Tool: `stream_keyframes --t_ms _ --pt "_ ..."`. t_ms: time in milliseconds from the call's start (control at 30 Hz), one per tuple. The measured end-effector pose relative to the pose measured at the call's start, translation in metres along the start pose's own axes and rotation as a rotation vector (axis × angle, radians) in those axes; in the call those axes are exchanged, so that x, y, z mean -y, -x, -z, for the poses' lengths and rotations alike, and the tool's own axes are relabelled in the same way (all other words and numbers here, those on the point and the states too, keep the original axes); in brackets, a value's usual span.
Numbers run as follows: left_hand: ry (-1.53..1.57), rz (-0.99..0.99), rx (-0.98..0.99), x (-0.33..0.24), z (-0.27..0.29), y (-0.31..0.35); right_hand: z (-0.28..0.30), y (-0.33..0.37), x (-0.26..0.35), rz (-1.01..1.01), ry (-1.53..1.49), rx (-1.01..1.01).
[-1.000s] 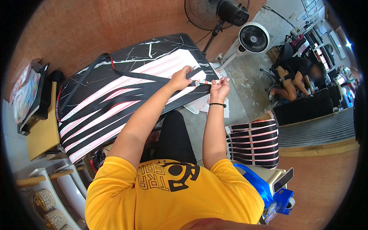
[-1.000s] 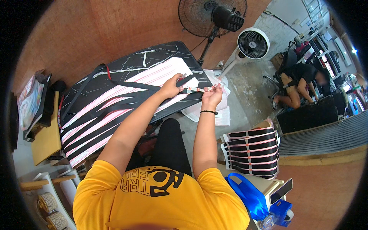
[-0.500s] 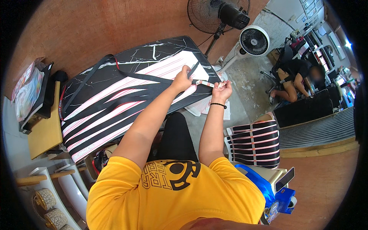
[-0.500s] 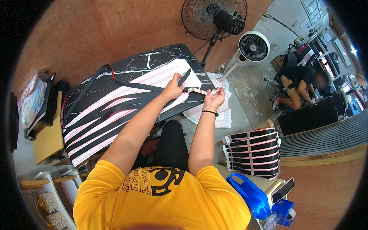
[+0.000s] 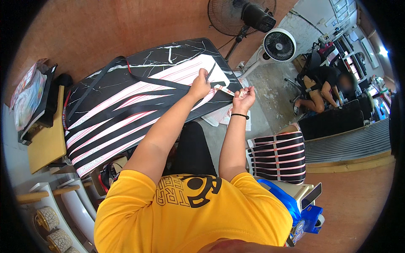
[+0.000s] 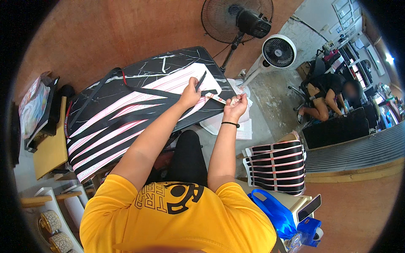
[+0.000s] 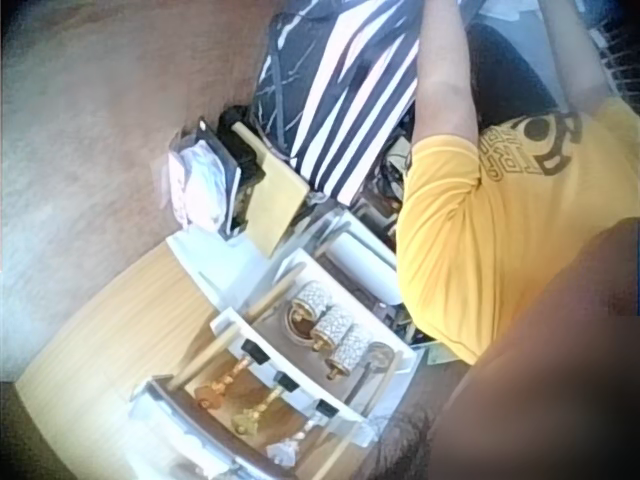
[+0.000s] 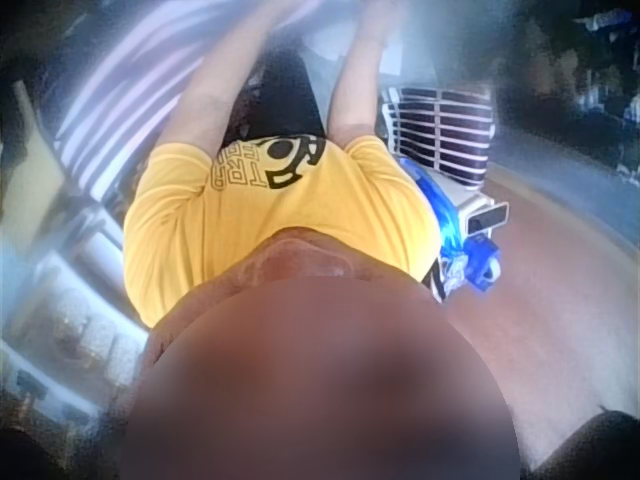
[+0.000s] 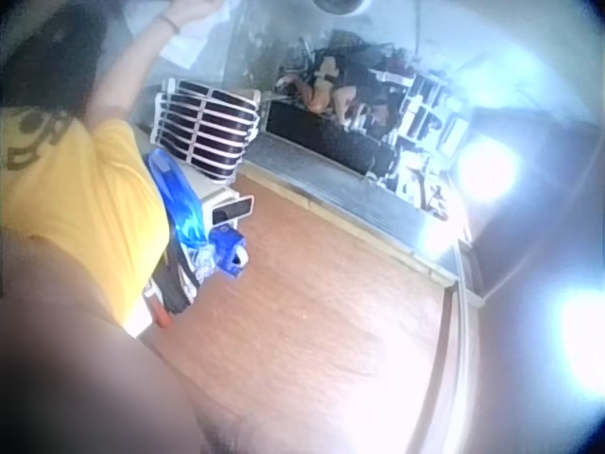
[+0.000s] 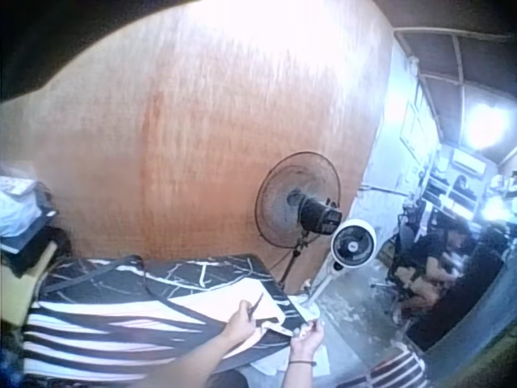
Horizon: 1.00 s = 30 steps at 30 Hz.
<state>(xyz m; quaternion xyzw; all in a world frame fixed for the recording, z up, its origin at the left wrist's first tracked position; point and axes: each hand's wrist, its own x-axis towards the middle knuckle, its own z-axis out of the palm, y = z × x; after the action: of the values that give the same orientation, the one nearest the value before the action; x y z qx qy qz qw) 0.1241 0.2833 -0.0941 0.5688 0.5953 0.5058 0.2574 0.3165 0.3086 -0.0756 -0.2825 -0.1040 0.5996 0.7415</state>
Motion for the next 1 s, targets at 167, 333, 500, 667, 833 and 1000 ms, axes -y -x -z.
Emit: stream_keyframes --t_ms 167,333,500,667,833,1000 --pt "0.018 0.01 -0.012 -0.003 0.0 0.002 0.001 0.006 0.003 0.047 0.113 0.057" --pt "-0.007 -0.004 -0.036 -0.003 -0.001 0.003 0.004 0.006 0.001 0.045 0.12 0.041" --pt "0.009 -0.021 -0.135 0.002 -0.002 0.0 0.011 0.002 0.013 0.159 0.177 -0.001" --pt "0.071 -0.079 -0.119 0.004 -0.001 0.001 0.017 0.0 0.03 0.168 0.285 0.064" --pt "0.26 -0.052 -0.182 0.003 0.006 0.001 -0.003 0.005 0.015 0.085 0.431 0.3" --pt "0.341 0.089 -0.239 0.007 0.01 -0.001 -0.035 0.0 0.024 -0.02 0.656 0.434"
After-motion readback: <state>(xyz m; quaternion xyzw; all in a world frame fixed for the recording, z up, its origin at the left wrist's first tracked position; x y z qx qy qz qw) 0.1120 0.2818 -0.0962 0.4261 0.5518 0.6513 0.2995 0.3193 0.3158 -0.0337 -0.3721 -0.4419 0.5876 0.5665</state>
